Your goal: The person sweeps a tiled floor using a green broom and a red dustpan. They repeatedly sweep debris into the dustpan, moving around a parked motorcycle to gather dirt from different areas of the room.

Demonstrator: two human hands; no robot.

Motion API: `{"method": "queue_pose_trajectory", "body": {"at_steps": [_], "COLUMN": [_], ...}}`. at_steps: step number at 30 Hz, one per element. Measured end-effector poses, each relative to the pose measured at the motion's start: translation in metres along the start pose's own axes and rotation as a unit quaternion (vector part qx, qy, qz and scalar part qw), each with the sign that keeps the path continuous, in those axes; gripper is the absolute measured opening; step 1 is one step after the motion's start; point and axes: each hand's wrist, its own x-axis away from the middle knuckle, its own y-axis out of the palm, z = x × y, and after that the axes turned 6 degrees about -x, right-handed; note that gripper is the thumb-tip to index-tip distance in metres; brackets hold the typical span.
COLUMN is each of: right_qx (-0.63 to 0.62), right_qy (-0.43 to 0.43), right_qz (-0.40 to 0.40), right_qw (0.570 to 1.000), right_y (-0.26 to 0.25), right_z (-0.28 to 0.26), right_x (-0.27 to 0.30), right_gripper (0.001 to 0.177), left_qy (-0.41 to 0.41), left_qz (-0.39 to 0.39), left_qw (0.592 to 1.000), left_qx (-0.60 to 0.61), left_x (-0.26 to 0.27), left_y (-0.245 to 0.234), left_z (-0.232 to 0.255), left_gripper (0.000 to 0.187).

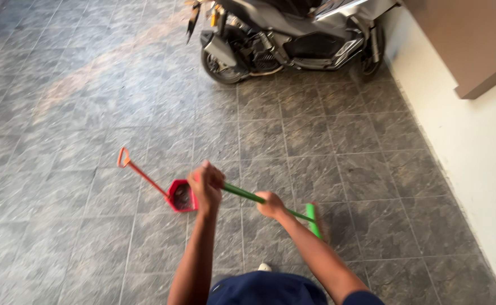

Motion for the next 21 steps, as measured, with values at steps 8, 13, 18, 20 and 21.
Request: {"method": "queue_pose_trajectory", "body": {"at_steps": [8,13,18,20,21], "right_qx": [0.179,0.283,0.179,0.066,0.026], "right_qy": [0.361,0.384,0.236,0.144,0.164], "right_qz": [0.043,0.005,-0.030,0.007,-0.018], "right_qw": [0.914,0.879,0.955,0.987,0.986], "right_y": [-0.123,-0.112,-0.062,-0.035,-0.021], "right_z": [0.090,0.149,0.088,0.052,0.036], "right_x": [0.120,0.147,0.080,0.041,0.023], "right_gripper": [0.071,0.033,0.017,0.026,0.019], "left_qy": [-0.243,-0.312,-0.243,-0.192,-0.179], "left_qz": [-0.146,-0.225,-0.094,-0.068,-0.033], "left_qw": [0.953,0.917,0.951,0.971,0.975], "left_qx": [-0.102,-0.106,-0.165,-0.125,-0.125], "left_x": [0.134,0.187,0.096,0.059,0.041], "left_y": [0.032,0.028,-0.017,-0.023,-0.024], "left_z": [-0.178,-0.227,-0.166,-0.125,-0.104], "left_gripper": [0.045,0.054,0.044,0.051,0.051]}}
